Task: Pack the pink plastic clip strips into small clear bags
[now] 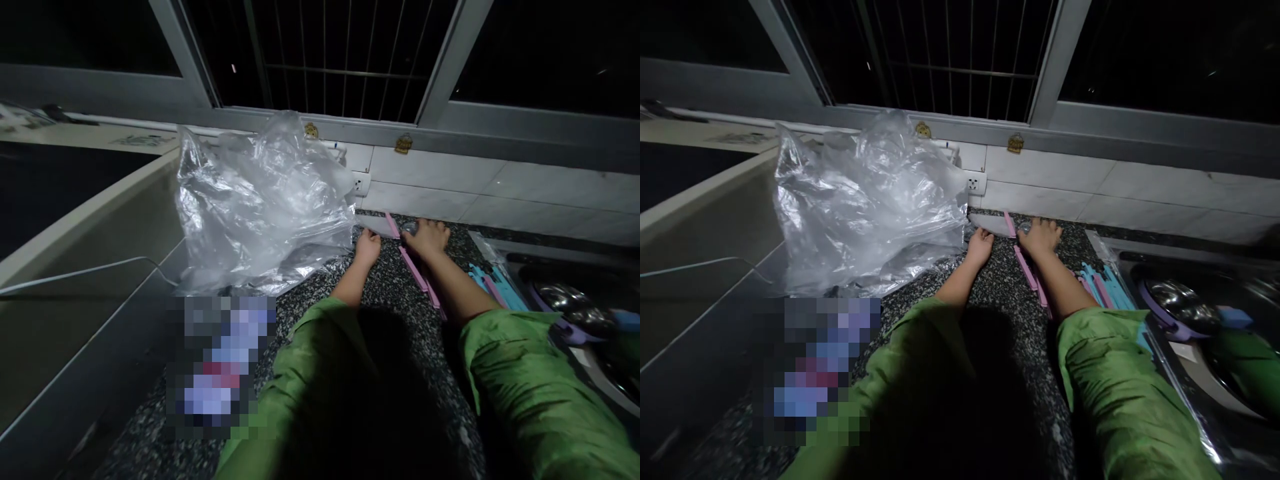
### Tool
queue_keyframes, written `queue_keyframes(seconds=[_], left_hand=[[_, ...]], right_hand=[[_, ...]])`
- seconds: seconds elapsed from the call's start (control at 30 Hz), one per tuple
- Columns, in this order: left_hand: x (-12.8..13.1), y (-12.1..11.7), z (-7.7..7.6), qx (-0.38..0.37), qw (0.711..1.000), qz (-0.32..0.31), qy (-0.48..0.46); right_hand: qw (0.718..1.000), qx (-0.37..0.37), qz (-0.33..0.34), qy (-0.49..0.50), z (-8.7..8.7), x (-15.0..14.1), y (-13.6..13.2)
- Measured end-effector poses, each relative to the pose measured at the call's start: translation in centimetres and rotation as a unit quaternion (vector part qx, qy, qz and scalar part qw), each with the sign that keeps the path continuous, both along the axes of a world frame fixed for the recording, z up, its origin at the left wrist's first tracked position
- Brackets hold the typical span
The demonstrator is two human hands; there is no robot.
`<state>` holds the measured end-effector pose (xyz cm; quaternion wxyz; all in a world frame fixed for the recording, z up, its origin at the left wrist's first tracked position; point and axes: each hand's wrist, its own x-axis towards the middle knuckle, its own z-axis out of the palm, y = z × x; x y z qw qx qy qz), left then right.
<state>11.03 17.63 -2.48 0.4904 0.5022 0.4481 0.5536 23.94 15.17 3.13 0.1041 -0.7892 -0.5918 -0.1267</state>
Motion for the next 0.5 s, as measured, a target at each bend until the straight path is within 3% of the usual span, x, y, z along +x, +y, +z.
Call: queue_keyframes(seconds=[0.13,0.3,0.5], left_hand=[[-0.3,-1.4,0.6,-0.031,0.998,0.030,0.043],[-1.4,-3.5,1.1,-0.010,0.991,0.067,0.116],[-2.6,-6.3,1.8,0.010,0.988,0.067,0.142]], right_hand=[[1.000,-0.002,0.027,0.002,0.0,1.2,-0.4],[0.993,0.084,0.065,0.053,0.3,2.2,-1.1],[0.958,0.170,0.176,0.149,0.7,0.4,-4.5]])
